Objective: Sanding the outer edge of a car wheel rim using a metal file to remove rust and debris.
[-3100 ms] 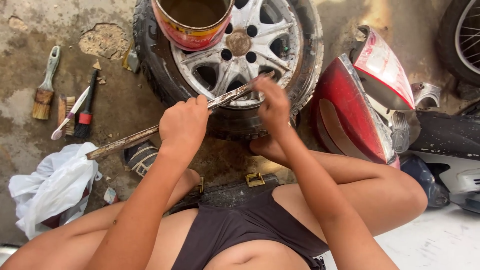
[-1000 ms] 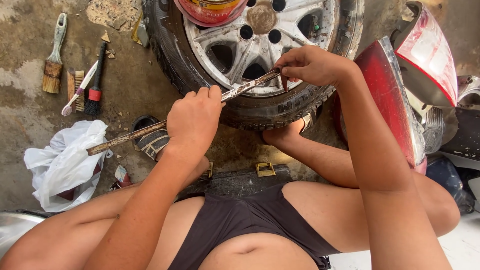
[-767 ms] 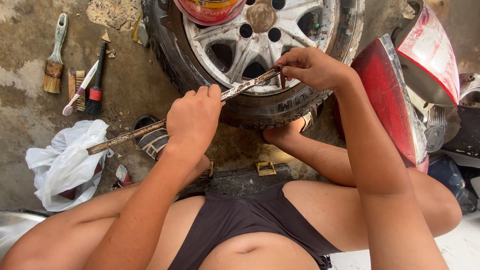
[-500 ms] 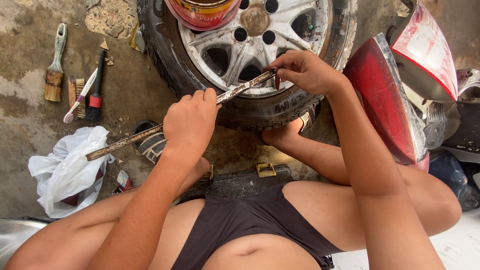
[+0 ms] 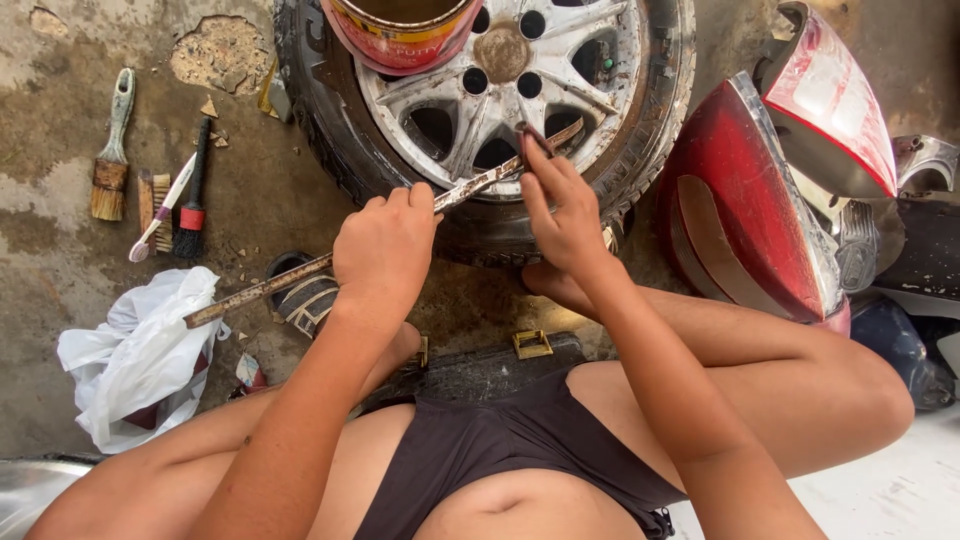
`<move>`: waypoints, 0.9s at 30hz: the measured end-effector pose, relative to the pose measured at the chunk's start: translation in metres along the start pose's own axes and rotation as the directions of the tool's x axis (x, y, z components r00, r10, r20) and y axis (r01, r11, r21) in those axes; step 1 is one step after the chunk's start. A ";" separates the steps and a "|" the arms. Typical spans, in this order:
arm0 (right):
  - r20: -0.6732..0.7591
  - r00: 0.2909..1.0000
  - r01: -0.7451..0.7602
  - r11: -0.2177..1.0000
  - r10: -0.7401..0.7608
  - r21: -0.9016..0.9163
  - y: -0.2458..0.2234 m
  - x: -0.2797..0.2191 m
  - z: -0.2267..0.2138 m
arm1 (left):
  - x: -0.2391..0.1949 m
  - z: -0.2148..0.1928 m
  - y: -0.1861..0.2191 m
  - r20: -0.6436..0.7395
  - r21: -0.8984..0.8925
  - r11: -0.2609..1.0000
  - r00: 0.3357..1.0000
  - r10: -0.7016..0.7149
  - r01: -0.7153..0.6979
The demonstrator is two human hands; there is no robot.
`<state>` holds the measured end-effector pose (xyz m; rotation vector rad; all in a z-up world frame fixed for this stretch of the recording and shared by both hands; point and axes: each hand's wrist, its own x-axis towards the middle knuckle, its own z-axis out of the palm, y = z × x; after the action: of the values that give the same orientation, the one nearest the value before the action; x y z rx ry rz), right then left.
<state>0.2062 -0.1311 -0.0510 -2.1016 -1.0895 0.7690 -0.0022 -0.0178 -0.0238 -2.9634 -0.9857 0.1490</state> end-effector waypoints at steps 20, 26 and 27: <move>-0.219 0.972 -0.101 0.991 0.081 -0.083 0.025 0.004 0.018 | -0.002 0.000 0.002 -0.029 0.024 1.000 1.000 -0.009 0.010; -0.202 0.977 -0.126 0.952 0.070 -0.279 0.023 0.011 0.011 | 0.000 0.003 0.001 -0.074 0.042 0.999 0.997 -0.009 0.012; -0.206 0.963 -0.221 0.946 0.173 -0.238 0.019 0.015 0.005 | -0.002 0.004 0.000 -0.078 0.036 0.999 0.997 -0.005 0.008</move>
<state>0.2184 -0.1259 -0.0717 -2.4793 -0.9293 0.5320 -0.0036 -0.0192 -0.0274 -2.9083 -0.9731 0.0499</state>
